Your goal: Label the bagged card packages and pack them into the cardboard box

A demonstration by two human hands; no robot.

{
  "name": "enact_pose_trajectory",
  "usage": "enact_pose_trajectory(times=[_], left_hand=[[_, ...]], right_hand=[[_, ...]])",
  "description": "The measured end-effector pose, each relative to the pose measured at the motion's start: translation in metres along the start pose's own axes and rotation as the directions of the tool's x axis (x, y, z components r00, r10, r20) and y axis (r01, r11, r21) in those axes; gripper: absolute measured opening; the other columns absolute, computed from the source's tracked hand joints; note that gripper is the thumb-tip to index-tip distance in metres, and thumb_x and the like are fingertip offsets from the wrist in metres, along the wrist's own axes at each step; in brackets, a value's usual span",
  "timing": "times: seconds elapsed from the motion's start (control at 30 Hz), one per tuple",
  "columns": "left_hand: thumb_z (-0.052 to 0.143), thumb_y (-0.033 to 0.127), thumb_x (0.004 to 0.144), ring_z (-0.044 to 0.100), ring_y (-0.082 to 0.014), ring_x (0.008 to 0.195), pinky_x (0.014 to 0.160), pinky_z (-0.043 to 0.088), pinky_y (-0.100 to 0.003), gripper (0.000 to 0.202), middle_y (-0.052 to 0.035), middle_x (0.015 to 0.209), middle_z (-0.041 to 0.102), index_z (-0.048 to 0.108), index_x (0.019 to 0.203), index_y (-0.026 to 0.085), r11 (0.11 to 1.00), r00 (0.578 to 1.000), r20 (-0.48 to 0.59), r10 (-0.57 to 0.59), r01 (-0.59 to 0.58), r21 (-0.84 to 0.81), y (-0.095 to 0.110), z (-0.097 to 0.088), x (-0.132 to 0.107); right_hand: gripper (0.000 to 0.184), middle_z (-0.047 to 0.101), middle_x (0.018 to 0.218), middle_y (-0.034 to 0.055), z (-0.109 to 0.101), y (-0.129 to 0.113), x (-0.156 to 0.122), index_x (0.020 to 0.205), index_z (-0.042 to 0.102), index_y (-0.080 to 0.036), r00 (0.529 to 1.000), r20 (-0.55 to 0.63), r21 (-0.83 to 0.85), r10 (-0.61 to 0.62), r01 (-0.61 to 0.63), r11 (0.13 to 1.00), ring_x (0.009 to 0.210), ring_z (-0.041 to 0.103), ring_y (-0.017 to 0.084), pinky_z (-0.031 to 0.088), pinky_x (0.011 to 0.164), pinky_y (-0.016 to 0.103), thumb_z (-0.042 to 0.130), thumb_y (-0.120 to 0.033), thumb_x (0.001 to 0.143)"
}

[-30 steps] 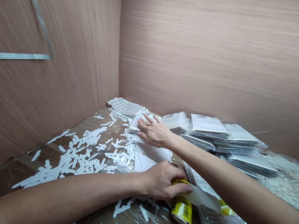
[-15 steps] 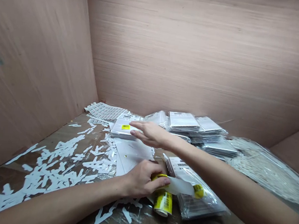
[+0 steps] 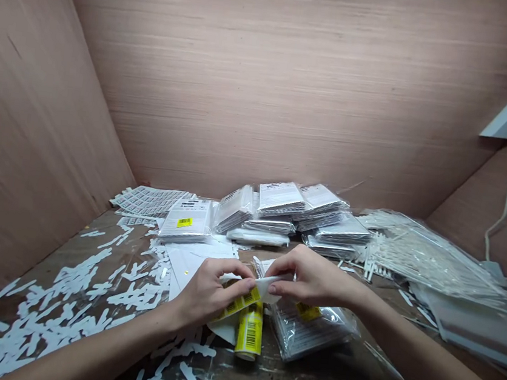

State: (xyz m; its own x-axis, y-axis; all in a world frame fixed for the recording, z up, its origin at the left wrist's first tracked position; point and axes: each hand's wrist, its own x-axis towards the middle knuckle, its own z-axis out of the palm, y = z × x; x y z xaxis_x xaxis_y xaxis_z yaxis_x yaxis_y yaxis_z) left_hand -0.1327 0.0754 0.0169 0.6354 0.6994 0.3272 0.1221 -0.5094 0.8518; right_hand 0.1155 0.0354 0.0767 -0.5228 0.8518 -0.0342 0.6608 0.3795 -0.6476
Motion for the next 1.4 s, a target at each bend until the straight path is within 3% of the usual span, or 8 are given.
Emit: enact_pose_trajectory(times=[0.2,0.33,0.47,0.67,0.77,0.83,1.03,1.4], left_hand=[[0.069,0.022,0.098,0.076,-0.0166,0.08,0.077,0.058,-0.027,0.013,-0.0051,0.091,0.083,0.081,0.094,0.018,0.971,0.978,-0.011,0.206,-0.203,0.122,0.009,-0.004,0.004],[0.072,0.007,0.091,0.078,-0.0183,0.087,0.08,0.058,-0.032,0.018,-0.0067,0.099,0.084,0.075,0.105,0.018,0.717,0.793,0.065,0.606,-0.579,0.387,0.005,-0.003,0.003],[0.07,0.005,0.091,0.077,-0.0218,0.096,0.083,0.059,-0.036,0.026,-0.0104,0.108,0.083,0.068,0.115,0.016,0.546,0.688,0.198,0.698,-0.69,0.476,0.001,-0.002,-0.001],[0.062,0.005,0.096,0.071,-0.0214,0.102,0.092,0.061,-0.037,0.023,-0.0113,0.108,0.077,0.064,0.116,0.016,0.63,0.727,0.098,0.68,-0.647,0.43,0.004,0.0,-0.006],[0.06,0.007,0.098,0.066,-0.0211,0.099,0.088,0.061,-0.035,0.018,-0.0109,0.106,0.071,0.064,0.113,0.017,0.62,0.737,0.101,0.668,-0.626,0.473,0.006,0.0,-0.007],[0.06,0.009,0.099,0.063,-0.0199,0.092,0.081,0.059,-0.031,0.014,-0.0094,0.103,0.065,0.064,0.11,0.017,0.592,0.746,0.098,0.658,-0.593,0.545,0.007,0.0,-0.009],[0.049,0.007,0.102,0.058,-0.0173,0.075,0.069,0.052,-0.027,0.015,-0.0059,0.088,0.068,0.058,0.108,0.018,0.607,0.744,0.212,0.634,-0.648,0.46,0.002,0.003,-0.009],[0.05,0.01,0.104,0.063,-0.0131,0.069,0.064,0.052,-0.021,0.012,-0.003,0.086,0.069,0.056,0.107,0.02,0.716,0.8,0.277,0.533,-0.6,0.356,0.016,0.006,-0.013]], right_hand=[[0.016,0.07,0.064,-0.0001,0.003,0.003,0.0,0.083,0.081,-0.015,1.0,0.005,0.01,-0.01,0.01,1.0,0.054,0.052,0.011,0.036,0.053,0.024,0.069,-0.024,0.09],[0.017,0.071,0.063,0.0004,0.009,0.006,0.003,0.079,0.079,-0.015,0.998,0.051,0.056,0.037,-0.039,0.998,0.055,0.06,0.012,0.039,0.052,0.021,0.067,-0.022,0.089],[0.019,0.074,0.064,0.0018,0.012,0.01,0.003,0.082,0.08,-0.014,0.993,0.102,0.09,0.054,-0.063,0.994,0.057,0.067,0.014,0.044,0.052,0.02,0.066,-0.025,0.089],[0.028,0.081,0.082,0.0057,-0.021,0.016,0.021,0.099,0.084,-0.015,0.999,0.036,0.034,0.003,-0.004,0.999,0.068,0.072,0.018,0.051,0.058,0.025,0.067,-0.036,0.092],[0.044,0.079,0.119,0.0134,-0.041,0.012,0.059,0.126,0.076,-0.015,0.978,-0.202,-0.081,-0.05,0.034,0.996,0.099,0.072,0.024,0.055,0.083,0.034,0.046,-0.038,0.105],[0.047,0.069,0.142,0.0152,-0.045,0.009,0.091,0.139,0.069,-0.019,0.946,-0.312,-0.188,-0.091,0.033,0.982,0.13,0.06,0.032,0.047,0.105,0.041,0.069,-0.034,0.094],[0.024,0.081,0.109,0.0153,-0.042,0.009,0.145,0.093,0.083,-0.019,0.928,-0.35,-0.349,-0.126,-0.004,0.937,0.122,0.067,0.039,0.042,0.112,0.048,0.091,-0.011,0.072],[0.038,0.076,0.134,0.0026,-0.004,0.016,-0.06,0.131,0.077,-0.032,0.699,-0.663,-0.278,-0.268,0.102,0.955,0.129,0.071,0.03,0.058,0.113,0.05,0.078,-0.026,0.094]])
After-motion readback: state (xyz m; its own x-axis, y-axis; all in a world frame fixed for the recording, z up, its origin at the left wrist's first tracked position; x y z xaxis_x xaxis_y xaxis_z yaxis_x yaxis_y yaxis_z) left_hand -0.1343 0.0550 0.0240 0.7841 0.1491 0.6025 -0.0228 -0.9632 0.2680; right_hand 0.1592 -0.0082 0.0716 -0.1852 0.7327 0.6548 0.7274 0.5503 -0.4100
